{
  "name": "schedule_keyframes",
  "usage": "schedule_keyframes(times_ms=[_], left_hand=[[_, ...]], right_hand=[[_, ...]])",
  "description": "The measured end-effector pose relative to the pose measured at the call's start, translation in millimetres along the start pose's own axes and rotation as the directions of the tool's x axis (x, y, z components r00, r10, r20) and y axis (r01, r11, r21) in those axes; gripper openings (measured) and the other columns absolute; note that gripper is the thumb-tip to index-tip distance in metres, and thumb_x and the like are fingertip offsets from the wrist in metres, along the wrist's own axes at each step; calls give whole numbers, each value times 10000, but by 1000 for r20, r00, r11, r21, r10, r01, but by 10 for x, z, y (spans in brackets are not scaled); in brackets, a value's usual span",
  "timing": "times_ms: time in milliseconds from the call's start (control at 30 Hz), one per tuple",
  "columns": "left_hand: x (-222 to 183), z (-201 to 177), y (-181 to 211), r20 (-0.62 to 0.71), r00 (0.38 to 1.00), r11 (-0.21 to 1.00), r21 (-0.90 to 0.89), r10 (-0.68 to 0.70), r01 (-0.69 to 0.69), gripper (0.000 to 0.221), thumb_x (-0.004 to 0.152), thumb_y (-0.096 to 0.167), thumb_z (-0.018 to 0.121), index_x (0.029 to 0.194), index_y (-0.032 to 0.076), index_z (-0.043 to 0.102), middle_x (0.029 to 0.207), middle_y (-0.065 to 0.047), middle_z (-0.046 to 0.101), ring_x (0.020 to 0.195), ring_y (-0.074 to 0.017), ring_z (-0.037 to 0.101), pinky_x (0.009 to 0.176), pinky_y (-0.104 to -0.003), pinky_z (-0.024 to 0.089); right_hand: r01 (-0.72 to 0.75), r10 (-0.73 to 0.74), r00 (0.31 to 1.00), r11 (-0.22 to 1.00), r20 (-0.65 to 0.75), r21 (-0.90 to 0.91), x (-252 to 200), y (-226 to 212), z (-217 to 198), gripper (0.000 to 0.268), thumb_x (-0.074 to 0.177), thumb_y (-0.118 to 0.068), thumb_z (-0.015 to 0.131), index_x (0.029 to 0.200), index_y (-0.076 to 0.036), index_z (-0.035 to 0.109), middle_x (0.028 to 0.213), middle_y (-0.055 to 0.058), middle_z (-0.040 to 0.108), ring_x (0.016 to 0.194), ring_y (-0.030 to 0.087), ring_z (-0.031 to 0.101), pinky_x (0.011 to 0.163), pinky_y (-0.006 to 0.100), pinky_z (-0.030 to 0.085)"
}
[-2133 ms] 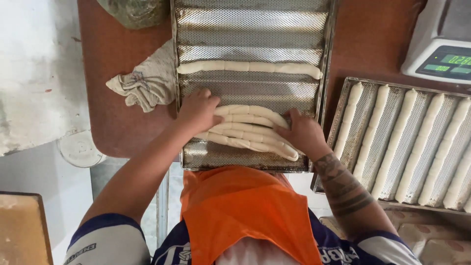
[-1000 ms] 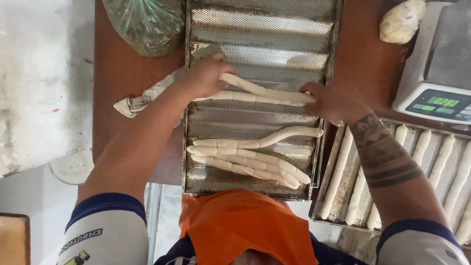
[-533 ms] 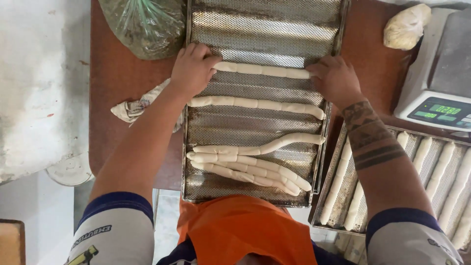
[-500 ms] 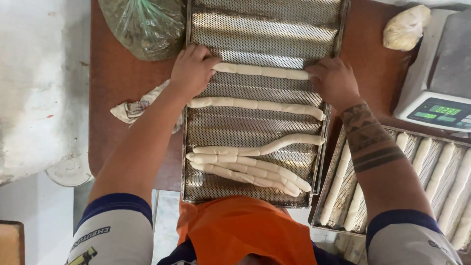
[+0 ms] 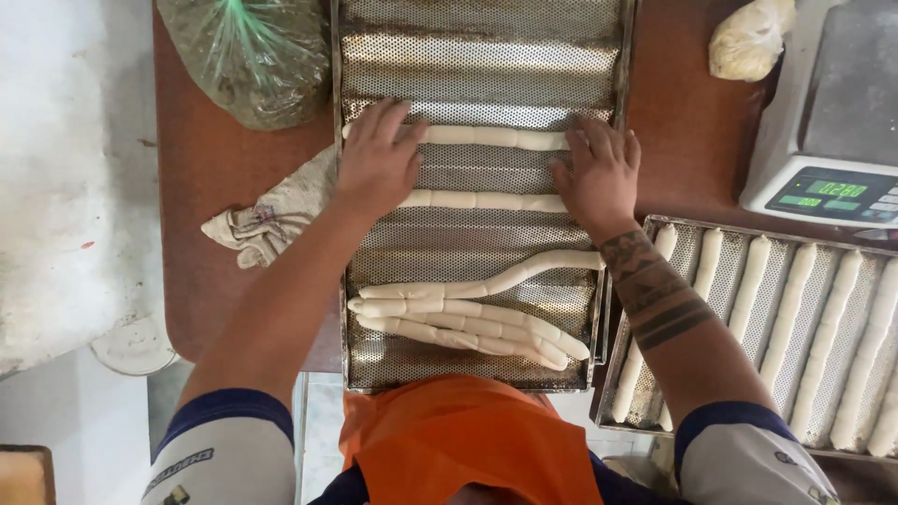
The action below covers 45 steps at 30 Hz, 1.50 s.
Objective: The person is transferring long dough rolls from a machine's output onto grooved baking trays and aligning them properly for baking.
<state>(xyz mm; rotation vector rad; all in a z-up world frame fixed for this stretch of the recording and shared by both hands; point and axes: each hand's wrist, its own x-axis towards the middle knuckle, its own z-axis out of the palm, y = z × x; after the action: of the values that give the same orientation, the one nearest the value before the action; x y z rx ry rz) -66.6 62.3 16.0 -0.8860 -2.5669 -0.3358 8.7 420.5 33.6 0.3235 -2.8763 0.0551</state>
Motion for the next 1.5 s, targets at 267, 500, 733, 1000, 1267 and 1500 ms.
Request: schedule_keyframes(times_ms=[267, 500, 733, 1000, 1267, 1500], left_hand=[[102, 76, 451, 235, 967, 959, -283, 102, -33, 533, 1105, 465, 457, 1567, 203, 493, 1697, -74, 273, 1565, -369, 151, 1195, -662, 150], [-366, -422, 476, 109, 994, 933, -359, 9, 31, 346, 1031, 405, 617, 1288, 186, 691, 1234, -13, 617, 1210, -254, 617, 1033, -450, 462], [-1429, -789, 895, 561, 828, 861, -422, 0, 285, 469, 920, 453, 719, 1306, 194, 659, 1108, -53, 610, 1086, -313, 646, 867, -446, 540], [-1488, -778, 1304, 410, 906, 960, -198, -101, 197, 546, 799, 511, 777, 1237, 205, 669, 1139, -54, 562, 1156, -303, 565, 945, -518, 496], [-1043, -1393, 1000, 790, 593, 368, -511, -153, 776, 336, 972, 347, 612, 1057, 25, 655, 839, -175, 662, 835, -401, 697, 692, -525, 511], [-225, -1720, 594, 894, 442, 749, -339, 68, 570, 520, 880, 130, 742, 1387, 93, 629, 1153, -177, 667, 1081, -356, 677, 857, -423, 553]], right_hand=[[-2, -62, 886, 990, 460, 139, 270, -619, -329, 840, 1052, -656, 332, 1671, -113, 165, 1730, 156, 144, 1585, 362, 93, 1259, 620, 137], [35, 2, 993, 952, -121, 304, -337, -176, -120, 431, 1076, -486, 606, 1274, -117, 707, 1234, 98, 680, 1179, 334, 681, 957, 528, 540], [137, -177, 961, 972, 213, 193, -1272, -388, -339, 559, 813, -553, 755, 1234, -193, 683, 1052, 46, 612, 1058, 282, 631, 849, 436, 499], [-502, -194, 653, 613, 732, 610, -888, -990, -1129, 343, 911, -405, 658, 1129, -145, 709, 981, 169, 704, 1013, 406, 693, 832, 540, 524], [-451, -217, 846, 195, 487, 871, -764, -815, -1229, 377, 829, -200, 817, 1106, -6, 649, 811, 66, 626, 721, 206, 641, 581, 341, 510], [-491, 36, 756, 691, 653, 531, -947, -491, -1080, 395, 828, -259, 843, 1180, -118, 734, 1052, 138, 732, 1025, 354, 715, 874, 450, 560]])
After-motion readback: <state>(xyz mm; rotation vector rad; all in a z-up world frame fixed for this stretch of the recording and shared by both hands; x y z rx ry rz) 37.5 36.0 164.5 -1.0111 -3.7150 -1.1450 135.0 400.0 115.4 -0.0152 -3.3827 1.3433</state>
